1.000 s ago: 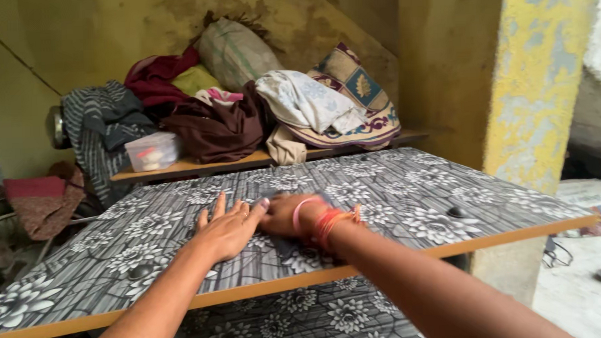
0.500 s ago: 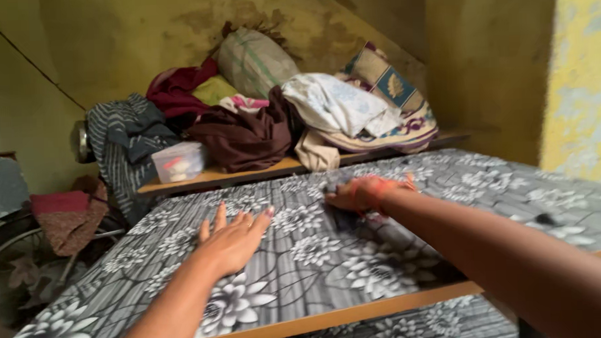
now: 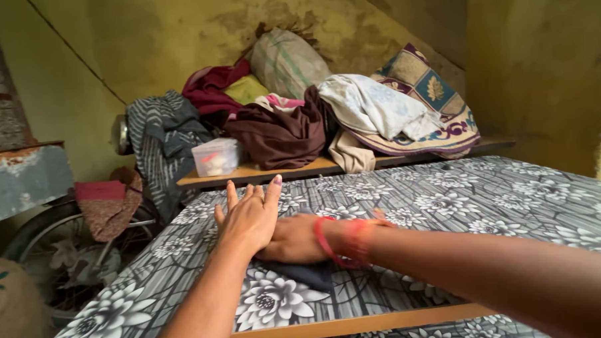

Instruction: The person organizes a stack of books on the lower shelf of a two-tier table, then wipes the top and bottom surfaces of the table with a cloth.

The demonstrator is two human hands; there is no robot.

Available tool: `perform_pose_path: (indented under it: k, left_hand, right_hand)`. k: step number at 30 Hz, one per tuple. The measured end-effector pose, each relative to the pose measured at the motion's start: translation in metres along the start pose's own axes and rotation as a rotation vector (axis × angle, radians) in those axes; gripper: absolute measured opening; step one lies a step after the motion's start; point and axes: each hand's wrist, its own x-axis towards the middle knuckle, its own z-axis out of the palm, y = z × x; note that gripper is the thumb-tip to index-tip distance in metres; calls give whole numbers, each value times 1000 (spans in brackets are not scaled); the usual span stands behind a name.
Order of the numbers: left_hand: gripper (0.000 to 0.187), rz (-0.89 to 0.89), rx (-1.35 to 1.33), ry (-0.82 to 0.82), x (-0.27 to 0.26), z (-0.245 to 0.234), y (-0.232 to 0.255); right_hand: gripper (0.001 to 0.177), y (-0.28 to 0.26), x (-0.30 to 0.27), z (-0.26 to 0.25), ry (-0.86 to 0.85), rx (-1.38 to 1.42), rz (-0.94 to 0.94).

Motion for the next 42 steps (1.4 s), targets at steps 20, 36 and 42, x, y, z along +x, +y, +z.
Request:
perform_pose_path:
  k: [20, 36, 42]
  left_hand:
    - [97, -28, 110, -325, 6, -28, -71]
    - [92, 18, -42, 8, 6, -53, -89]
    - [89, 21, 91, -60, -9, -49, -88]
  right_hand:
    - [66, 157, 126, -4, -107, -133, 409]
    - [57, -75, 42, -7, 53, 110, -255]
    - [57, -28, 24, 0, 117, 138, -231]
